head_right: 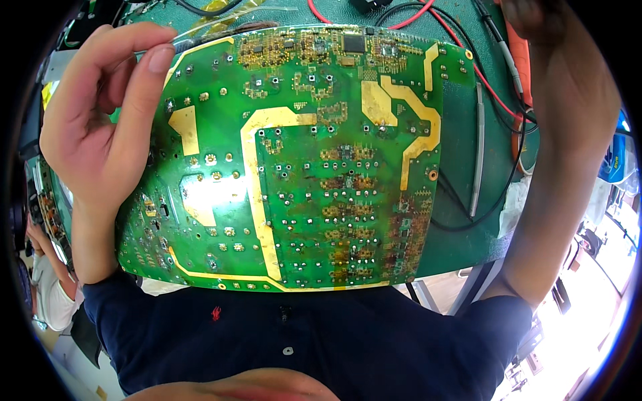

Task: The person applies a substance from a syringe onto a large green circuit board and then uses a soldering iron and wire to solder components onto it.

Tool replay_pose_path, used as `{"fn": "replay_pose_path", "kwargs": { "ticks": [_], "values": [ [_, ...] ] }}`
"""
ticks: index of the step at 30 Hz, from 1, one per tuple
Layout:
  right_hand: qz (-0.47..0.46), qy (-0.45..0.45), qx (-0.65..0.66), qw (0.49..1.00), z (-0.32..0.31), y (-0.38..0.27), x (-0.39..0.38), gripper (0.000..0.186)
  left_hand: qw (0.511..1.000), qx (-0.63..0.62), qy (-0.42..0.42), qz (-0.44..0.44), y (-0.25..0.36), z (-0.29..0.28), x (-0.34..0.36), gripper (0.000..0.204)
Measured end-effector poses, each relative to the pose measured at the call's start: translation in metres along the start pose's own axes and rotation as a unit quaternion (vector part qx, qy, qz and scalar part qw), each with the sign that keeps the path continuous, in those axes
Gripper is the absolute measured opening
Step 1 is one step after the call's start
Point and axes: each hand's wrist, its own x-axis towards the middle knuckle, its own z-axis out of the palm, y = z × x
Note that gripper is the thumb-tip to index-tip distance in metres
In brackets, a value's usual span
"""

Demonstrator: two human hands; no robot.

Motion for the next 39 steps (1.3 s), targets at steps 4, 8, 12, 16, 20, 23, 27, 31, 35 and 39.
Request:
{"fn": "replay_pose_path", "kwargs": {
  "ticks": [4,8,12,16,20,23,27,31,35,39],
  "values": [
    [0.006,-0.013,0.085,0.996,0.013,-0.001,0.008,0.037,0.996,0.060,-0.003,0.066,0.005,0.001,0.005,0.018],
    [0.011,-0.019,0.106,0.994,0.025,0.003,0.005,0.036,0.989,0.063,-0.002,0.131,0.002,-0.001,0.006,0.024],
    [0.019,-0.019,0.116,0.993,0.031,0.008,0.003,0.036,0.988,0.075,-0.018,0.137,0.002,-0.005,0.002,0.027],
    [0.023,-0.024,0.128,0.991,0.035,0.012,0.005,0.036,0.982,0.111,-0.058,0.144,0.004,-0.006,0.004,0.029],
    [0.026,-0.023,0.138,0.990,0.037,0.016,0.006,0.036,0.971,0.142,-0.123,0.145,0.009,-0.009,0.005,0.030],
    [0.027,-0.024,0.139,0.990,0.039,0.018,0.005,0.036,0.971,0.145,-0.115,0.154,0.006,-0.001,0.000,0.031],
    [0.026,-0.024,0.152,0.988,0.041,0.019,0.005,0.036,0.962,0.177,-0.119,0.169,0.012,-0.001,0.001,0.031],
    [0.024,-0.025,0.162,0.986,0.044,0.021,0.005,0.036,0.961,0.178,-0.119,0.176,0.010,-0.002,0.002,0.030],
    [0.024,-0.028,0.170,0.985,0.046,0.021,0.004,0.037,0.961,0.168,-0.107,0.191,0.007,-0.002,0.004,0.028],
    [0.026,-0.029,0.177,0.984,0.049,0.024,0.003,0.037,0.962,0.150,-0.077,0.215,0.002,0.005,0.005,0.028]
  ]
}}
